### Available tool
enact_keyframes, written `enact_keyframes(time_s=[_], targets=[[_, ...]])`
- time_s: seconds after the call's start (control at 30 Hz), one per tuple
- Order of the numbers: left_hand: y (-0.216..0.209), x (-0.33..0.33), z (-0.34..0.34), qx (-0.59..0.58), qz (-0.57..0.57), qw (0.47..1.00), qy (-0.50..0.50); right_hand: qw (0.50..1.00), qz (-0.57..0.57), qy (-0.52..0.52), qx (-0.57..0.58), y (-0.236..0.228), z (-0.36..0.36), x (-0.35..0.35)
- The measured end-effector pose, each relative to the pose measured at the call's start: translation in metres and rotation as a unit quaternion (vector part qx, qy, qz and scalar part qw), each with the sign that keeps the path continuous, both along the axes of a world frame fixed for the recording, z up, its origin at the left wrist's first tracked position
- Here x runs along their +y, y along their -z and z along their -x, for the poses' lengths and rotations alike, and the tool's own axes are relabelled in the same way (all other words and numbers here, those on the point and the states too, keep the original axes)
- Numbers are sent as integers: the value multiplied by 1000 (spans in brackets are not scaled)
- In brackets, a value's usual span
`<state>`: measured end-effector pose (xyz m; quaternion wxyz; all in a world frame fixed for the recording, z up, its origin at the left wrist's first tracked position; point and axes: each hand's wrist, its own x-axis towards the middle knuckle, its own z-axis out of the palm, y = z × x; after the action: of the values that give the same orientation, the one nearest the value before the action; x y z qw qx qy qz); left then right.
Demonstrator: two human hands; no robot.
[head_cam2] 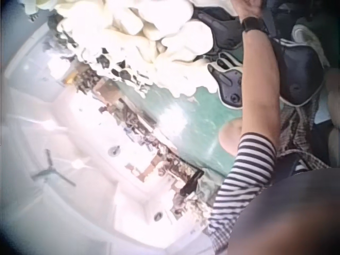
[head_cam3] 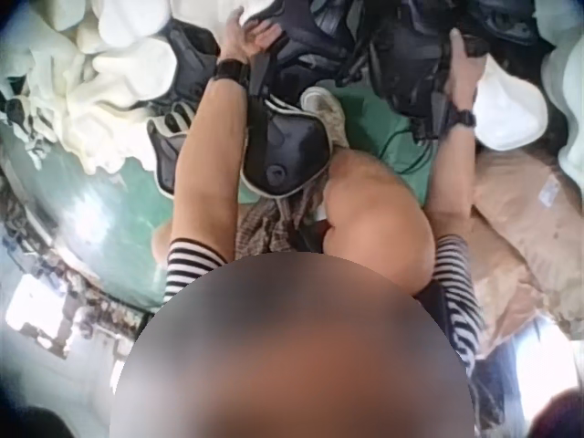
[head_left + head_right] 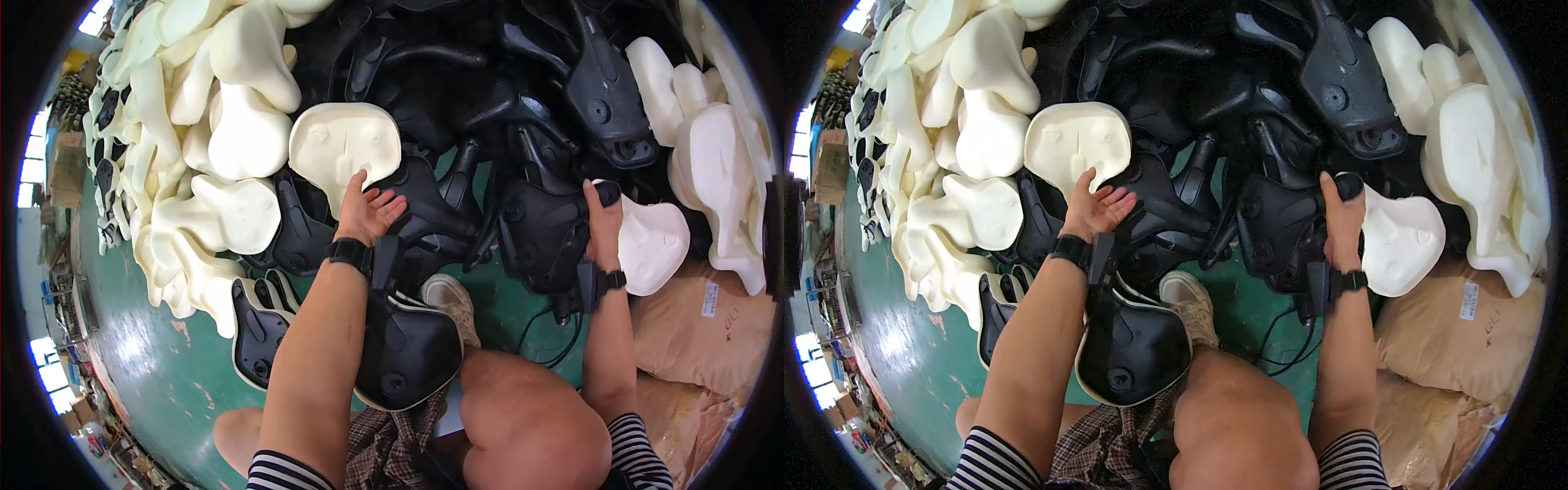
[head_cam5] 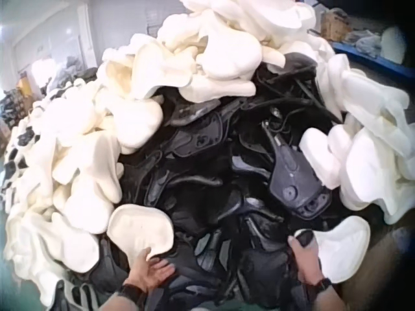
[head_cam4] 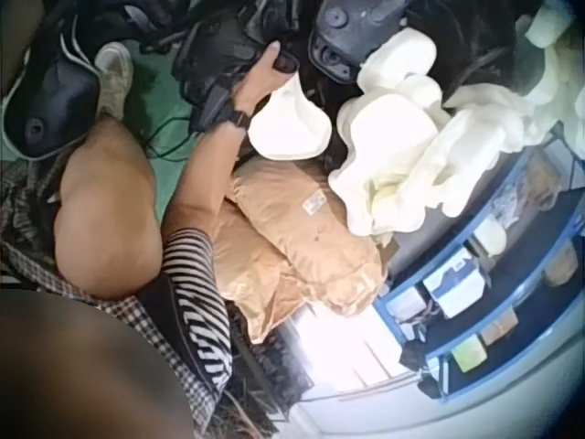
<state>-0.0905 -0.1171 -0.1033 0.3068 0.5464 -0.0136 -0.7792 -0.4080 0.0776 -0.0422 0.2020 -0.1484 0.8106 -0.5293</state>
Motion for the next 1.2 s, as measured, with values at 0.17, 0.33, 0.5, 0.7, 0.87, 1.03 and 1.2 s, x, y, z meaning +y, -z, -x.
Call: enact_keyframes(time_s=[0.17, 0.33, 0.5, 0.7, 0.87, 1.03, 1.2], targets=[[29, -16, 3, 19, 16, 1000, 0, 997, 43, -60, -14, 19, -32, 35], [28, -11, 16, -48, 20, 996, -71, 973, -87, -149, 153, 82, -78, 52], [-16, 2, -4, -67, 69, 990, -103, 901, -271, -303, 151, 73, -96, 56], [-89, 57, -55, -114, 221, 968, -31, 946, 22, -146, 288, -32, -54, 30], [-108, 76, -87, -171, 317, 926, 112, 960, 158, -71, 221, -94, -59, 4], [-135, 93, -56, -93, 245, 951, 162, 948, 174, -248, -95, -92, -109, -30], [-129, 93, -42, -49, 240, 961, 131, 921, 170, -333, -104, -59, -130, -39]])
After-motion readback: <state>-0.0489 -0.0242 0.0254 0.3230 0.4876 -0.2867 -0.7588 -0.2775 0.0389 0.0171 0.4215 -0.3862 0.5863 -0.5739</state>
